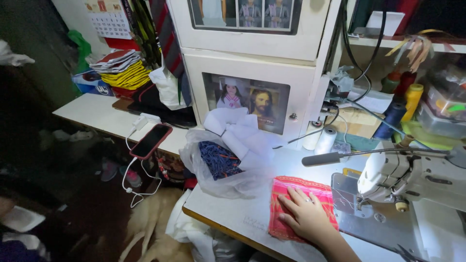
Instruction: The person is sewing a white fabric strip onto a red patterned fabric piece using an industrial sewing machine, then trimming the thread with scissors.
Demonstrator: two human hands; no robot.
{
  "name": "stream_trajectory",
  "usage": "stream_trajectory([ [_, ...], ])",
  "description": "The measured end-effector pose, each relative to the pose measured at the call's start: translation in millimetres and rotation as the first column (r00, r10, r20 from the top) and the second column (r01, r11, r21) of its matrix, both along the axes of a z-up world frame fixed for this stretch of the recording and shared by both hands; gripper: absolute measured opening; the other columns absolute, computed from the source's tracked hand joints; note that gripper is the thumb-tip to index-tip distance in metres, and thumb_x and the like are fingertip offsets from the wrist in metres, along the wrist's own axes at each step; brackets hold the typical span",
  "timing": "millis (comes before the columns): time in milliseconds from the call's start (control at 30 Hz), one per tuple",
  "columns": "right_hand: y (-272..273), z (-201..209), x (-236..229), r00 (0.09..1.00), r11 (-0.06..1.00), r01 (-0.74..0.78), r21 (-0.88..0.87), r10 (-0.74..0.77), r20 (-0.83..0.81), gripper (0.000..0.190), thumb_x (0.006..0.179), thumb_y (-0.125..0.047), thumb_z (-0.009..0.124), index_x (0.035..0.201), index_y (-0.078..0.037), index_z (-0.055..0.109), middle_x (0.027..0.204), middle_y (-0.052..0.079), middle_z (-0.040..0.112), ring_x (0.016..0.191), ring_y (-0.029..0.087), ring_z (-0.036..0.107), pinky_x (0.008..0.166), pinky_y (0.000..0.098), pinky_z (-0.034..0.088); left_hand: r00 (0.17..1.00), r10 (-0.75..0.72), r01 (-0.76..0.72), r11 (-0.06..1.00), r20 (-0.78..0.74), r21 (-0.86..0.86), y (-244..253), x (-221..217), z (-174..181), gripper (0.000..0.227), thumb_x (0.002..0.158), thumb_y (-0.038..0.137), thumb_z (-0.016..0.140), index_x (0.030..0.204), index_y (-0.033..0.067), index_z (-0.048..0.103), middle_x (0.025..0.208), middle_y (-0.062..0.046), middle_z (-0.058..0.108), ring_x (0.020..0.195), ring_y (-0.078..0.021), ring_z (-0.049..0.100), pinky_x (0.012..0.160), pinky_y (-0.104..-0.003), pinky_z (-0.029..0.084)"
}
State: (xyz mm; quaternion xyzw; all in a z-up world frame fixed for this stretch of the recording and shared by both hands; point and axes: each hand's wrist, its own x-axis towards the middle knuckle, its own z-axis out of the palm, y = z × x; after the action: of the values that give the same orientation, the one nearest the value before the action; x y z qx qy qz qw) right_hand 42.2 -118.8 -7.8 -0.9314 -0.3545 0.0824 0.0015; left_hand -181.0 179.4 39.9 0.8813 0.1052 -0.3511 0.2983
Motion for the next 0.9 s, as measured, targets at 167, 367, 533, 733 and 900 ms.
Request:
stream_trajectory([
  [167,-4.3,-9.6,-3.7,0.999,0.995,0.005,0.095,-0.009,0.038,0.063,0.1,-0.064,0.039,0.154,-0.033,0.041,0.164,0.004,0.031,0.152,0.03,0.027,0.12,0.0575,0.02,0.887,0.187,-0.246,0.965,0.422,0.09,11.5,81.6,99.0,0.026,0.101,0.033,0.057,0.123,0.0254,0.07,0.117,0.006,0.073,0.104,-0.0101,0.068,0.09,-0.026,0.058],
  [367,-5.6,-3.2,-8.2,0.999,0.987,0.008,0.158,-0.016,0.046,0.062,0.099,-0.064,0.04,0.153,-0.032,0.045,0.163,0.004,0.034,0.15,0.029,0.03,0.119,0.0569,0.021,0.526,-0.015,-0.567,0.739,0.851,0.364,111.2,276.4,100.0,0.064,0.095,0.059,0.058,0.138,0.0114,0.061,0.13,-0.015,0.064,0.119,-0.0432,0.057,0.091,-0.061,0.047],
  [533,-7.7,1.9,-6.8,0.999,0.983,0.025,0.179,-0.029,0.016,0.062,0.099,-0.064,0.043,0.152,-0.032,0.047,0.162,0.003,0.035,0.15,0.027,0.03,0.119,0.0585,0.02,0.624,0.357,-0.57,0.816,0.695,0.092,110.9,318.7,91.7,0.059,0.086,0.048,0.072,0.134,0.0173,0.058,0.131,-0.01,0.066,0.125,-0.0357,0.058,0.103,-0.053,0.038],
  [733,-7.9,4.9,-6.6,0.999,0.979,0.045,0.196,-0.041,-0.025,0.062,0.098,-0.063,0.045,0.151,-0.031,0.048,0.162,0.002,0.036,0.15,0.025,0.03,0.119,0.0589,0.019,0.404,0.064,-0.495,0.854,0.912,0.159,119.3,343.7,100.9,0.023,0.102,0.029,0.053,0.109,0.0137,0.068,0.108,-0.015,0.073,0.109,-0.0429,0.063,0.091,-0.057,0.044],
  [900,-7.4,3.5,-5.9,0.999,0.981,0.04,0.189,-0.038,-0.014,0.062,0.098,-0.064,0.044,0.151,-0.031,0.048,0.162,0.002,0.036,0.151,0.026,0.029,0.119,0.0583,0.02,0.353,-0.245,-0.432,0.813,0.903,0.39,99.4,326.1,148.3,0.028,0.109,0.027,0.044,0.132,0.0177,0.057,0.092,-0.019,0.072,0.091,-0.0487,0.067,0.075,-0.06,0.047],
])
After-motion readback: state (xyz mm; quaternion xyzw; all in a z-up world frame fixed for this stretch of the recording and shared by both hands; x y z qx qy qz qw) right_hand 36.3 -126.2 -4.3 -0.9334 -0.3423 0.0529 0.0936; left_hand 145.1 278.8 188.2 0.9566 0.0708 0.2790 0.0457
